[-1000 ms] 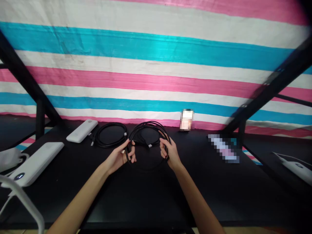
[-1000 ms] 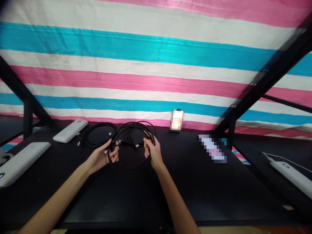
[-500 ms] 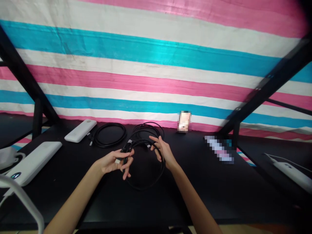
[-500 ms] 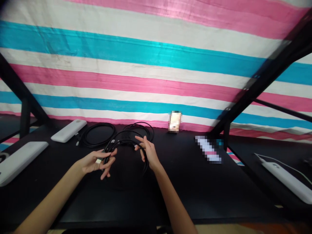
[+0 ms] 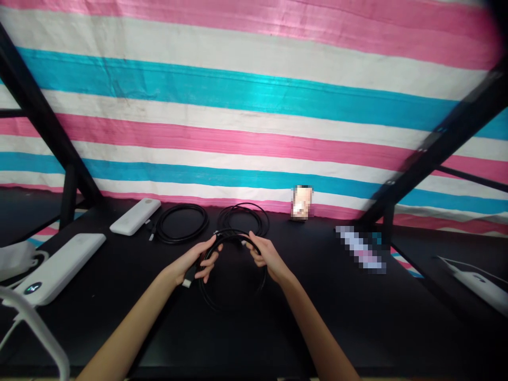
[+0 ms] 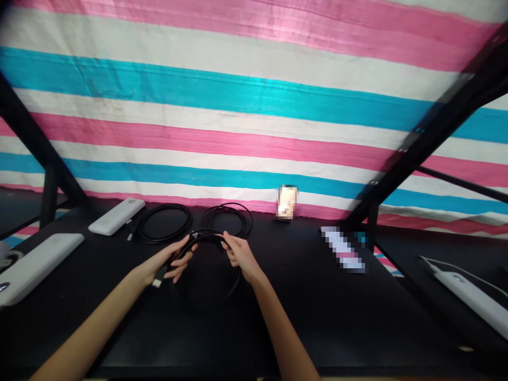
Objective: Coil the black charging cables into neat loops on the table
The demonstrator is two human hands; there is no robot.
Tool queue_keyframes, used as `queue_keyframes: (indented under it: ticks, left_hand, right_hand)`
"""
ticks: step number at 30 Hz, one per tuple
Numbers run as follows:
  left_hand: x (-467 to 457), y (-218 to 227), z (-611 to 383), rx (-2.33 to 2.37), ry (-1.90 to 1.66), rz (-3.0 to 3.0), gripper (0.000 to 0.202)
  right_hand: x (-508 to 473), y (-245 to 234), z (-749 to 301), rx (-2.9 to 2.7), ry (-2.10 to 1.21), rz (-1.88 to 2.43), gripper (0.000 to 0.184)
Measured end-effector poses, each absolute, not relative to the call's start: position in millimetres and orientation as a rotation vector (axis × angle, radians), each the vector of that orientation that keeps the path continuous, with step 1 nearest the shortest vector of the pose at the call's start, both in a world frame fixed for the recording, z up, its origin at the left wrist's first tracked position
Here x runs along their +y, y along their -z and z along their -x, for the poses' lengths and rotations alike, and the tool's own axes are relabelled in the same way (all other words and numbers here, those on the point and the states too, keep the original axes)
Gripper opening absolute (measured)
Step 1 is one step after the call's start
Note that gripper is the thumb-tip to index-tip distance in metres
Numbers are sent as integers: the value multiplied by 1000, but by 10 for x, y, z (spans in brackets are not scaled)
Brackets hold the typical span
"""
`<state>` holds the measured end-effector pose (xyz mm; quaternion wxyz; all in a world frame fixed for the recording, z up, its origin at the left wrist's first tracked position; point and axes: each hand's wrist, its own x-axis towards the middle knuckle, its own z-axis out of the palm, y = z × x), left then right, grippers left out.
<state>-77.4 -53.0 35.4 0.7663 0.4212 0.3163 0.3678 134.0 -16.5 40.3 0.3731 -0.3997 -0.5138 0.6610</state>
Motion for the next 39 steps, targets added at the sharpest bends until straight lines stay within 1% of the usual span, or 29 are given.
queue_keyframes:
  ticks: [4,9,13,17,19,23,26,29,31,33,36,39]
  left_hand:
    - [-562,-377,723,792,-892,-997,39]
    - [-573,-338,721,713,-835,-889,55]
    - [-551,-348,759,771,-837,-825,49]
    - [-565,-380,782,741,-800,-825,47]
    - [-574,-366,775,734,-784,-794,44]
    - [-572,-310,746,832,-845,-747,35]
    - [-568,-311,732,942,-910,-777,36]
    - [-552,-339,729,1026,-932,-876,44]
    - [-526,-354,741,1064,-960,-889,46]
    - [-494,-367,775,1070,-1045,-817,41]
    - [-458,-398,870,994,-1268,-656,30]
    - [-445,-433,964,892,-1423,-582,25]
  right_hand:
    - [-137,-464,-1384,-1203,-1745,1039,48]
    - [-138,-482,-1414,-1164,-1721,1020,39]
    - [-133,-450,-1436,-1211,-1659,996,40]
    - [-111,-440,-1450,-1265,-1587,971,38]
    - [-102,-436,-1445,-1279,-1515,964,34]
    - [-95,-401,-1413,-1370,-1335,960,38]
    - [-105,-358,-1375,-1496,-1193,965,34]
    - [-128,-316,-1330,-1607,-988,949,26]
    - [-142,-290,-1303,-1630,-895,942,22]
    - [-148,-270,-1288,-1628,-860,968,20]
    - [-137,-271,-1301,-1586,-849,1001,22]
    - [-123,-304,-1351,-1514,-883,975,23]
